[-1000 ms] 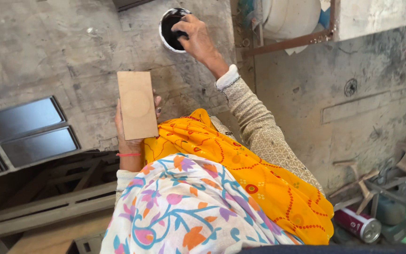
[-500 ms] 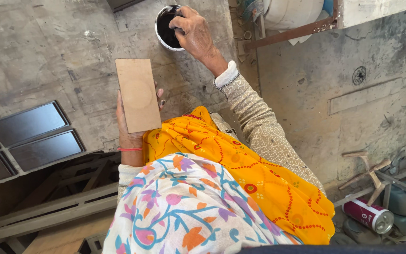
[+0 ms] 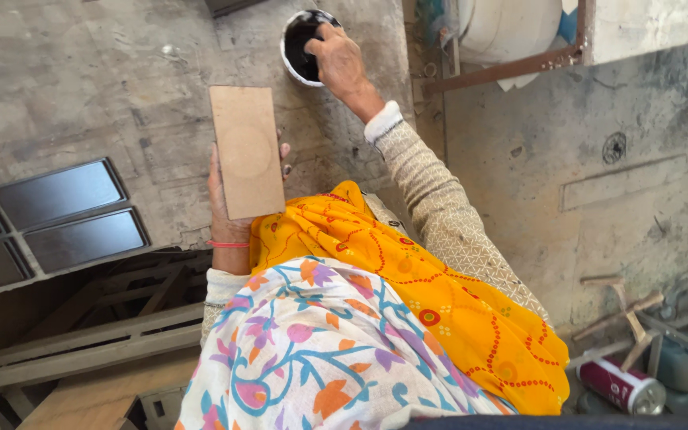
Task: The person repeatedly picks up small rectangular wooden panels, applies dark paint with a small brush, and places the painted panels on a workbench. The person handles each panel one at a time, coating all visible surfaces before setting it down.
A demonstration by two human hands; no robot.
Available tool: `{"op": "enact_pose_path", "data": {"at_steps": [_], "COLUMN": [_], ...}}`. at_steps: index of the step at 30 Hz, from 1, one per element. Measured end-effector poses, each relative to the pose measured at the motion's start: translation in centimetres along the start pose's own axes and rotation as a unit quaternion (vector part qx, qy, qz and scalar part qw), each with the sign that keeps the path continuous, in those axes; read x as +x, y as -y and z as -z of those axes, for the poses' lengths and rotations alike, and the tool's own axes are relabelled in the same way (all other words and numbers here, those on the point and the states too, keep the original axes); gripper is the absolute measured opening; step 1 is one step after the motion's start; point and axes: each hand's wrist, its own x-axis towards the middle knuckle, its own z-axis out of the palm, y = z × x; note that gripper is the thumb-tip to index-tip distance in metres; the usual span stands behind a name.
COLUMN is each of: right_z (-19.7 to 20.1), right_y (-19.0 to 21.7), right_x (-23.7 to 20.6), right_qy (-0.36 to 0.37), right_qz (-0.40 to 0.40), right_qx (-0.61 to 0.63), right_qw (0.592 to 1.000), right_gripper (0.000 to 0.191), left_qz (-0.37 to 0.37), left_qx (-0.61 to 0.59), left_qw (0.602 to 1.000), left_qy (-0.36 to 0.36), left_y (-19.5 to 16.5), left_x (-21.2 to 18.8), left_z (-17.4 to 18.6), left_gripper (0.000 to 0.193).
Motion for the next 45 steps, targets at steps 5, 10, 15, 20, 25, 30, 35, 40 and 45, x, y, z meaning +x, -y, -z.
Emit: {"op": "enact_pose_path", "data": {"at_steps": [5,10,15,20,25,30,35,40,45], "right_z": [-0.6,0.5,5.1,7.4,6.9,6.5,6.4,6.4,6.5], "right_y": [-1.1,-1.9,1.4,6.3,8.3,8.5,8.7,9.1,9.5], "right_x": [-0.1,0.4,-2.0,-2.2,-1.3,-0.5,-0.2,0.0,0.1], "right_qy": [-0.034,-0.042,0.039,0.022,-0.044,-0.056,-0.074,-0.074,-0.072], "right_qz": [-0.038,-0.098,-0.136,0.013,0.034,0.053,0.055,0.023,0.039], "right_qx": [0.103,0.397,0.581,0.422,0.346,0.328,0.295,0.306,0.301], "right_qw": [0.993,0.912,0.801,0.906,0.937,0.942,0.951,0.949,0.950], "right_gripper": [0.034,0.027,0.021,0.019,0.017,0.018,0.019,0.019,0.019], "left_qz": [-0.001,-0.015,-0.019,-0.014,-0.040,-0.049,-0.073,-0.087,-0.090], "left_qx": [0.017,0.008,0.026,0.041,0.062,0.042,0.056,0.067,0.082], "left_qw": [1.000,1.000,0.999,0.999,0.997,0.998,0.996,0.994,0.993], "left_qy": [-0.012,0.004,0.030,0.014,0.016,-0.002,0.003,-0.001,0.002], "left_y": [0.6,1.7,2.6,4.0,4.5,4.8,5.0,5.1,4.9], "left_x": [0.7,3.1,4.8,5.0,4.5,4.7,4.6,4.2,4.5], "left_z": [-0.4,-0.5,-0.2,-0.5,-0.3,-0.2,-0.7,-1.2,-1.3], "left_gripper": [0.078,0.072,0.070,0.070,0.071,0.070,0.068,0.064,0.062]}}
